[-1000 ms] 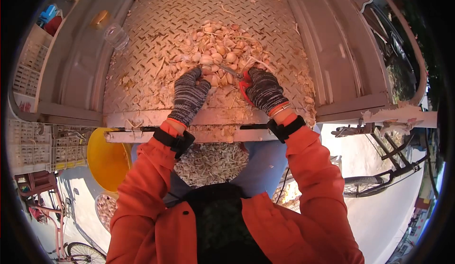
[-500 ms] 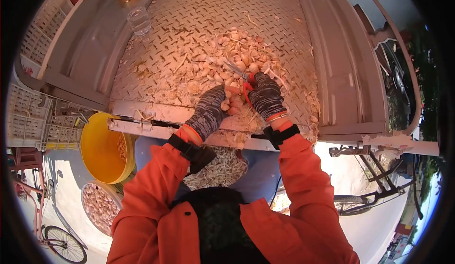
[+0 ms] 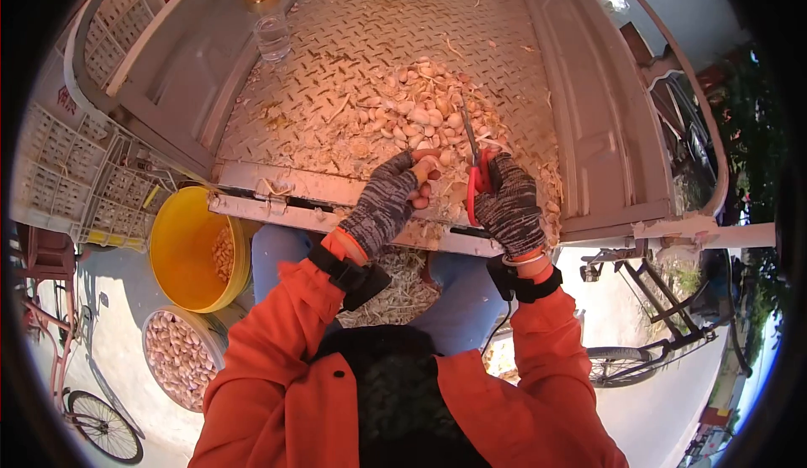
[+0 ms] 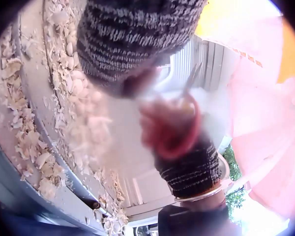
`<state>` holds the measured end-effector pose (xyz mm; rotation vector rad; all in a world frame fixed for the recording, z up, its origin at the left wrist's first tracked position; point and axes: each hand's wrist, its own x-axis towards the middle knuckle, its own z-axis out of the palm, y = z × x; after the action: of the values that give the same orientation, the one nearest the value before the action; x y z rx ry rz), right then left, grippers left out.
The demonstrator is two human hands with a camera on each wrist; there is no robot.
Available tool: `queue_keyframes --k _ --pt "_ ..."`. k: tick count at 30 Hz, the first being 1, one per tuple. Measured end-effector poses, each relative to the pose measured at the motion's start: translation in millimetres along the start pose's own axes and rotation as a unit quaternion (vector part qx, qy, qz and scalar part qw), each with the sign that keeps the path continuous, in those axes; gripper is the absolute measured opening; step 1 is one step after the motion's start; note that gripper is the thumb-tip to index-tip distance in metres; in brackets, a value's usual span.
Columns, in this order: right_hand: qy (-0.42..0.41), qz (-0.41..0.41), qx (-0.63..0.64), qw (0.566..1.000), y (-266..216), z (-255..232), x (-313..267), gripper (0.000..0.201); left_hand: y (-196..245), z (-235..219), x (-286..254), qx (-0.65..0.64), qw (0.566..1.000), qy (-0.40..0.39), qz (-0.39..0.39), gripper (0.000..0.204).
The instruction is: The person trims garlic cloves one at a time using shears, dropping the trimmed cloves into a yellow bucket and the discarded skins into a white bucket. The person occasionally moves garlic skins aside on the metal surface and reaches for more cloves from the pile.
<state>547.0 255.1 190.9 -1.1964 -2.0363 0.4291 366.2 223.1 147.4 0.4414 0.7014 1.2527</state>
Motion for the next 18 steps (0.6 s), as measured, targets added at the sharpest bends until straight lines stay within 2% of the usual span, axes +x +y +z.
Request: queue_keyframes --k 2,3,5,6,8,10,12,14,16,17,18 --pt "-0.083 -0.009 -0.007 0.996 -2.9 -21.0 -13.8 0.031 8.2 5.1 -22.3 -0.034 0.999 0.001 -0.007 0.026" --pt "-0.082 -0.011 -0.004 0.997 -5.5 -23.6 -21.8 0.031 9.8 6.4 -31.1 -0.067 0.998 -0.01 -0.007 0.026" --pt "-0.059 -0.186 -0.194 0.961 -9.7 -28.1 -35.6 0.035 14.1 13.4 -46.7 -0.118 0.993 -0.006 -0.017 0.025" --pt "-0.058 -0.184 -0.195 0.962 -13.7 -29.1 -40.1 0.035 10.0 11.9 -50.6 -0.117 0.993 -0.006 -0.018 0.025" --pt "-0.06 -0.108 -0.088 0.988 -28.1 -28.1 -44.8 0.034 3.2 8.7 -58.9 -0.098 0.994 -0.038 -0.011 0.021" --pt "-0.059 -0.094 -0.052 0.992 -35.2 -27.8 -53.5 0.028 -0.4 7.0 -72.6 -0.091 0.995 -0.034 -0.013 0.019" --pt "-0.121 -0.04 -0.01 0.992 -32.5 -24.6 -61.9 0.024 -0.1 7.3 -83.5 -0.07 0.997 -0.016 -0.034 0.019" --pt "-0.15 -0.032 -0.008 0.988 -40.0 -24.5 -69.7 0.022 -5.7 -3.1 -89.4 -0.075 0.996 -0.029 -0.042 0.018" --pt "-0.185 0.062 0.019 0.981 -47.1 -20.2 -81.8 0.024 -11.2 -13.6 -94.0 -0.077 0.992 -0.083 -0.062 0.017" --pt "-0.188 0.067 0.022 0.98 -44.2 -16.2 -89.6 0.024 -16.2 -15.2 -98.3 -0.064 0.995 -0.053 -0.062 0.015" --pt "-0.187 0.03 0.013 0.982 -36.4 -10.3 -97.5 0.023 -17.6 -18.6 -102.1 -0.065 0.994 -0.05 -0.066 0.015"
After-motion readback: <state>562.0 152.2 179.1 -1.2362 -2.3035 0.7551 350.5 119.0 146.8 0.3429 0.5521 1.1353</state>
